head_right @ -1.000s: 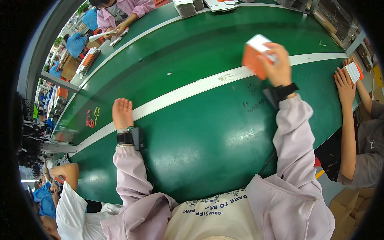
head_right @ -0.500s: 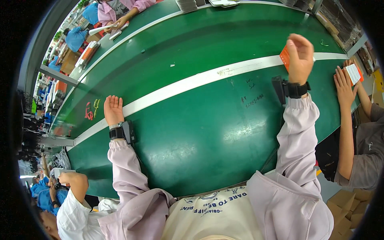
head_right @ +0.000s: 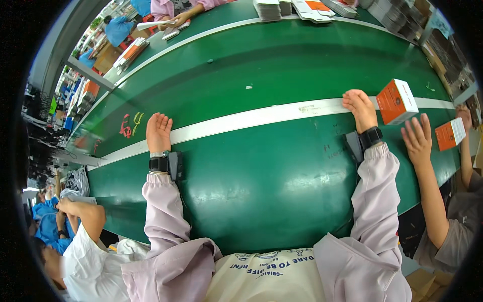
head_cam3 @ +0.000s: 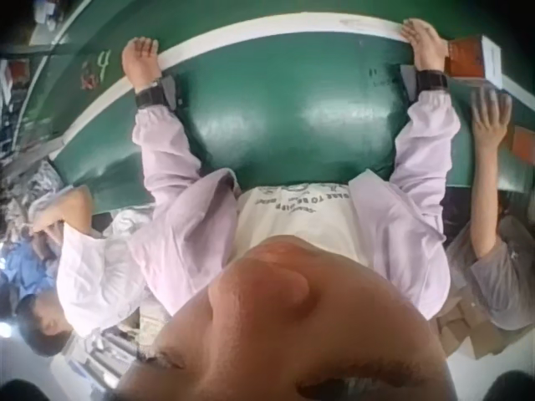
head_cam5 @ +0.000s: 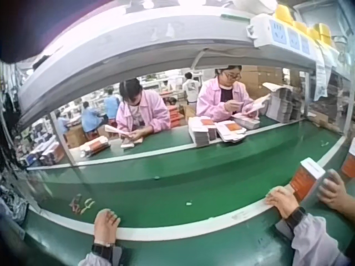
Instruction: The recorder is packaging small electronic components into white boxes on an assembly line.
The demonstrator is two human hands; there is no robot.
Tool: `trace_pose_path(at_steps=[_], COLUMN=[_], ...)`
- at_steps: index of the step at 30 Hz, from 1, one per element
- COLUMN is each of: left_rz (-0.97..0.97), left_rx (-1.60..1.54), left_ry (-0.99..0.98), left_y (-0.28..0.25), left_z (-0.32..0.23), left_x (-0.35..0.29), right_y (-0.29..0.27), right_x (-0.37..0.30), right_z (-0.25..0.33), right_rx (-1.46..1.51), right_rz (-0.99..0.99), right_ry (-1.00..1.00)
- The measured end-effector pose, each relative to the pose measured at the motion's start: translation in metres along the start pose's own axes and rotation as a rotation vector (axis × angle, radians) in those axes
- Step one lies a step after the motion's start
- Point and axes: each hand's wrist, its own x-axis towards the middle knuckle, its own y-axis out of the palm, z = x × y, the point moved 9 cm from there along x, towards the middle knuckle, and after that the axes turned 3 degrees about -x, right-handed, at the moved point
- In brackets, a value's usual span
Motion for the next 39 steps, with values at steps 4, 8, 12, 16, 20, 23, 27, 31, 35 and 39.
trace_pose_path(at_steps=[4, 8, 12, 16, 20, 23, 27, 31, 35, 39], left_rz=[0.022, 0.059, 0.052, 0.048, 0.033, 0.033, 0.048, 0.081, 0.078, 0.082], left_rx=[-0.014, 0.002, -0.013, -0.02, -0.034, -0.046, -0.049, -0.008, 0.016, 0.014], left_ry=[-0.007, 0.033, -0.006, -0.042, -0.053, -0.055, -0.058, -0.059, -0.069, -0.07], left_y=[0.001, 0.0, 0.004, 0.004, 0.004, 0.005, 0.009, 0.009, 0.009, 0.012], left_z=[0.0, -0.006, 0.002, 0.002, -0.001, -0.003, -0.003, -0.003, -0.002, -0.002], left_x=[0.003, 0.004, 0.0, 0.001, 0.0, 0.003, 0.003, 0.001, 0.0, 0.003], right_y=[0.004, 0.007, 0.003, 0.009, 0.014, 0.018, 0.016, 0.018, 0.021, 0.021], right_x=[-0.003, -0.003, -0.01, -0.014, -0.012, -0.013, -0.012, -0.015, -0.015, -0.013], right_z=[0.002, 0.001, 0.008, 0.009, 0.013, 0.019, 0.018, 0.016, 0.018, 0.019], right_rx=[-0.037, -0.024, -0.071, -0.066, -0.08, -0.08, -0.079, -0.077, -0.085, -0.095], right_rz=[-0.004, -0.008, -0.064, -0.053, -0.054, -0.072, -0.079, -0.088, -0.097, -0.088], right_ry=[0.002, -0.006, 0.0, 0.003, 0.012, 0.008, 0.005, 0.008, 0.021, 0.015])
